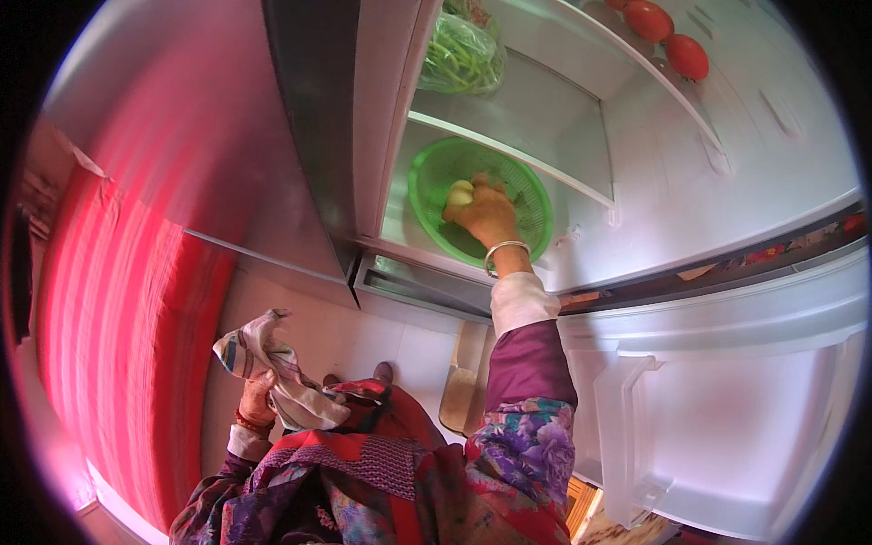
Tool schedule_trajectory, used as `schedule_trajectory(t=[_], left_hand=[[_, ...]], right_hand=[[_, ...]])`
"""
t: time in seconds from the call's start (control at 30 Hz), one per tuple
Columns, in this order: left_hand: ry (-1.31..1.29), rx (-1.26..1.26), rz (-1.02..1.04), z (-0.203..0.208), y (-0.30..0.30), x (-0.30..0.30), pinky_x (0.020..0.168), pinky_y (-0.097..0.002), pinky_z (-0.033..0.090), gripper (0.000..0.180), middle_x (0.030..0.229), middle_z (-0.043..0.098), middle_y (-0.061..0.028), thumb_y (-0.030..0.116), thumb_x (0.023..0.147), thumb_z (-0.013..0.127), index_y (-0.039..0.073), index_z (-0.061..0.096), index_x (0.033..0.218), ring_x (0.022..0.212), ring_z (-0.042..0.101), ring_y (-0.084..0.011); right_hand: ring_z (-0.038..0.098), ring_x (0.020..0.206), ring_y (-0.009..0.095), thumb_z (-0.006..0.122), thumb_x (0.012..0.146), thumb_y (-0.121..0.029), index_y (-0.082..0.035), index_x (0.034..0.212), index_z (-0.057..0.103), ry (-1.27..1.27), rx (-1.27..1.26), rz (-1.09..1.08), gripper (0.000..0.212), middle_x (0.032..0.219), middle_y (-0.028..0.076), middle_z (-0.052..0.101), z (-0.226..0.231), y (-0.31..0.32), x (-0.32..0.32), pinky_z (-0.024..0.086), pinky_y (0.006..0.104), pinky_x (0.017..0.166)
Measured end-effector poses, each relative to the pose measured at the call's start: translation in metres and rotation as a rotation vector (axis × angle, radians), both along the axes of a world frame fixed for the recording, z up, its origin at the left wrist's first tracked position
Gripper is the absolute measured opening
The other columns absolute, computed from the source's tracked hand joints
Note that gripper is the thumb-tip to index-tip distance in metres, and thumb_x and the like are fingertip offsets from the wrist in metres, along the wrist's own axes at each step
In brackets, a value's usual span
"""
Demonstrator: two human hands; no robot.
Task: The person scoops powder from a large container into a metal bowl, walks through a courtyard to a different room, and places a tomato and a basket of food items into a refrigerator.
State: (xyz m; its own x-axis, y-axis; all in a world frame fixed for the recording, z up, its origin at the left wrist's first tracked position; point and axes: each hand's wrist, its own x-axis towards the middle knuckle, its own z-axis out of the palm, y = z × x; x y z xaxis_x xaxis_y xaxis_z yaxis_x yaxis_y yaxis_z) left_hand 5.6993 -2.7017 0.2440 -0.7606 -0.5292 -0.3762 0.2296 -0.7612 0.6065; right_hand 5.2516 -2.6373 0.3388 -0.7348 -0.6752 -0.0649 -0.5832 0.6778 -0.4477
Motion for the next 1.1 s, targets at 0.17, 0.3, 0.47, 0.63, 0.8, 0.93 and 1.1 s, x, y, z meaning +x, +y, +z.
schedule_trajectory(t=[0.17,0.3,0.47,0.63,0.8,0.93,1.1], left_hand=[[-0.052,-0.064,-0.046,0.004,-0.002,0.005,0.086,-0.0399,0.05,0.062,0.108,0.058,-0.0139,0.021,0.075,0.071,0.0,0.04,0.125,0.097,0.06,-0.0278],[-0.054,-0.116,-0.127,-0.006,-0.005,0.012,0.085,-0.0372,0.05,0.057,0.108,0.059,-0.0138,0.019,0.078,0.064,-0.002,0.04,0.125,0.096,0.061,-0.026],[-0.137,-0.236,-0.13,-0.003,-0.006,0.019,0.084,-0.0345,0.05,0.049,0.105,0.061,-0.0138,0.014,0.081,0.055,-0.002,0.04,0.125,0.095,0.061,-0.0243],[-0.149,-0.205,-0.079,0.014,-0.004,0.016,0.081,-0.033,0.051,0.045,0.103,0.06,-0.0122,0.01,0.08,0.053,-0.002,0.043,0.123,0.094,0.061,-0.0234],[-0.11,-0.134,-0.156,-0.003,-0.009,0.031,0.085,-0.0355,0.049,0.051,0.107,0.058,-0.0133,0.007,0.079,0.053,0.0,0.039,0.127,0.097,0.06,-0.0252],[-0.045,-0.154,-0.139,-0.003,-0.011,0.03,0.084,-0.0364,0.05,0.049,0.104,0.059,-0.0133,0.007,0.079,0.054,0.0,0.04,0.125,0.094,0.061,-0.0267],[-0.067,-0.196,-0.034,0.002,-0.002,0.02,0.077,-0.0354,0.053,0.048,0.105,0.061,-0.0155,0.008,0.079,0.055,0.001,0.042,0.124,0.091,0.063,-0.0281]], right_hand=[[0.055,0.104,0.035,0.064,0.075,-0.034,-0.005,0.124,0.044,-0.933,-0.729,-0.154,0.06,0.117,0.017,0.054,0.018,0.034,0.003,0.048,0.0518,0.083],[0.055,0.103,0.041,0.063,0.075,-0.04,-0.003,0.125,0.043,-1.261,-1.156,-0.077,0.066,0.118,0.02,0.052,0.031,0.046,0.024,0.049,0.0543,0.08],[0.052,0.102,0.048,0.065,0.07,-0.051,-0.003,0.129,0.039,-1.342,-1.331,0.011,0.081,0.122,0.027,0.047,0.045,0.049,0.054,0.05,0.0537,0.08],[0.054,0.099,0.047,0.064,0.07,-0.056,-0.003,0.129,0.039,-1.339,-1.39,0.05,0.083,0.122,0.026,0.047,0.05,0.056,0.067,0.051,0.0518,0.079],[0.054,0.099,0.047,0.061,0.073,-0.056,-0.003,0.129,0.04,-1.159,-1.366,0.048,0.079,0.123,0.023,0.048,0.076,0.057,0.062,0.051,0.0517,0.078],[0.056,0.097,0.043,0.056,0.079,-0.046,-0.004,0.127,0.041,-1.059,-1.385,-0.028,0.065,0.119,0.02,0.051,0.111,0.042,0.039,0.049,0.0521,0.08],[0.055,0.103,0.028,0.061,0.079,-0.032,-0.005,0.114,0.052,-0.327,-0.927,-0.231,0.045,0.119,0.013,0.052,0.135,0.023,-0.023,0.046,0.0426,0.082]])
